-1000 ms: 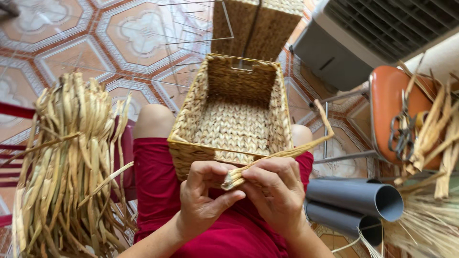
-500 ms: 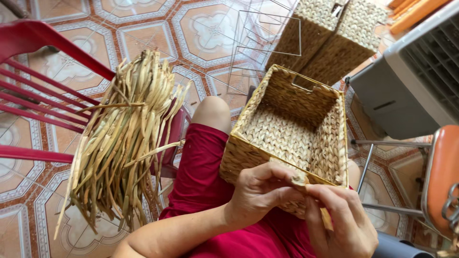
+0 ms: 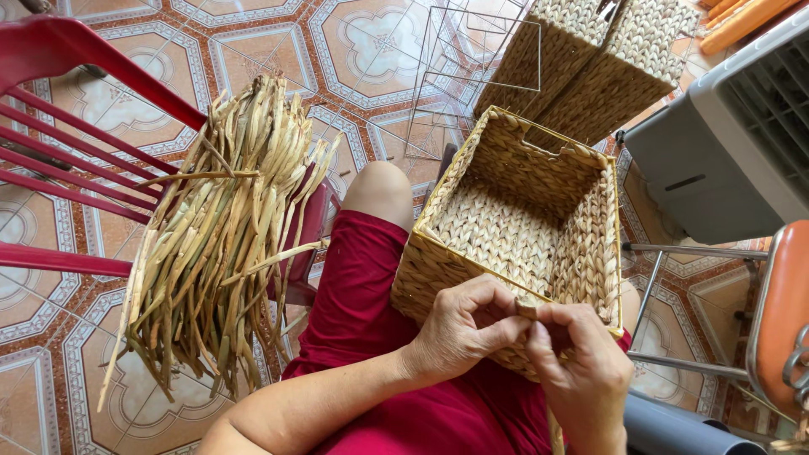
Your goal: The person trims excess dried palm fibers from the interior of a woven basket using scissors. They rotate the basket to access different edges and remove protruding strands to create a smooth finish.
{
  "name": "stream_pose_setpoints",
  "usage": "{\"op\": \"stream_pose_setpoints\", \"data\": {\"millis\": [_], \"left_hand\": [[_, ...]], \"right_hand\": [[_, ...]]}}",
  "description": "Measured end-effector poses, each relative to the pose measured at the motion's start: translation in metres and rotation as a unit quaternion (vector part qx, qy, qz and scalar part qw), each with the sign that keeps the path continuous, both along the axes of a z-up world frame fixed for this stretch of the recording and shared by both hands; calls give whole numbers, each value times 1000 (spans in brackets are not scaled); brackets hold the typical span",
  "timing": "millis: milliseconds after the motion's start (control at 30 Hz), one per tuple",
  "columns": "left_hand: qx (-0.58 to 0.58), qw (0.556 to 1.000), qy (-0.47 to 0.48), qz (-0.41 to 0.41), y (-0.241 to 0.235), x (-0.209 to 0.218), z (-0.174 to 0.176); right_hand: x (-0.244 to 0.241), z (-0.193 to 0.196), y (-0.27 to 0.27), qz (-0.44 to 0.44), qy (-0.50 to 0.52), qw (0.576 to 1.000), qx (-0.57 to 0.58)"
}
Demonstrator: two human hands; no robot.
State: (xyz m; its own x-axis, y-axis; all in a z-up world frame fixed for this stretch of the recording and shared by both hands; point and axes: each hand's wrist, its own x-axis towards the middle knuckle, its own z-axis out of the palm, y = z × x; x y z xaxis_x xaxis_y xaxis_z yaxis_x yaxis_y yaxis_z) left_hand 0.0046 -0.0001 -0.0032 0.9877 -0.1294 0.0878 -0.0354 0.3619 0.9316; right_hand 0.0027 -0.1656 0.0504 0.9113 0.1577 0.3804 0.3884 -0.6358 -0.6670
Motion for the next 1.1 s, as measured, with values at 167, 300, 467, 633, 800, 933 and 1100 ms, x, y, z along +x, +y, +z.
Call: {"op": "stream_pose_setpoints", "data": {"millis": [167,300,467,633,800,933,1100], "left_hand": [[91,992,-67,63,3,2,-6],[19,995,-94,25,4,-2,-13],[-99,994,31,-43,5,0,-20],[-112,990,61,-61,9,2,-17],[-46,995,75,-41,11,1,-12],[1,997,82,-15,6,1,-13],[115,992,-1,45,-1,7,-17]], "right_hand": [[0,-27,11,-41,10,998,36],[1,-43,10,-58,85,987,127],[2,-55,5,-30,204,902,380],[2,-52,3,-2,244,873,423],[0,-29,9,43,212,913,345],[4,-15,11,15,70,985,154],[4,-24,22,-51,18,992,114]]}}
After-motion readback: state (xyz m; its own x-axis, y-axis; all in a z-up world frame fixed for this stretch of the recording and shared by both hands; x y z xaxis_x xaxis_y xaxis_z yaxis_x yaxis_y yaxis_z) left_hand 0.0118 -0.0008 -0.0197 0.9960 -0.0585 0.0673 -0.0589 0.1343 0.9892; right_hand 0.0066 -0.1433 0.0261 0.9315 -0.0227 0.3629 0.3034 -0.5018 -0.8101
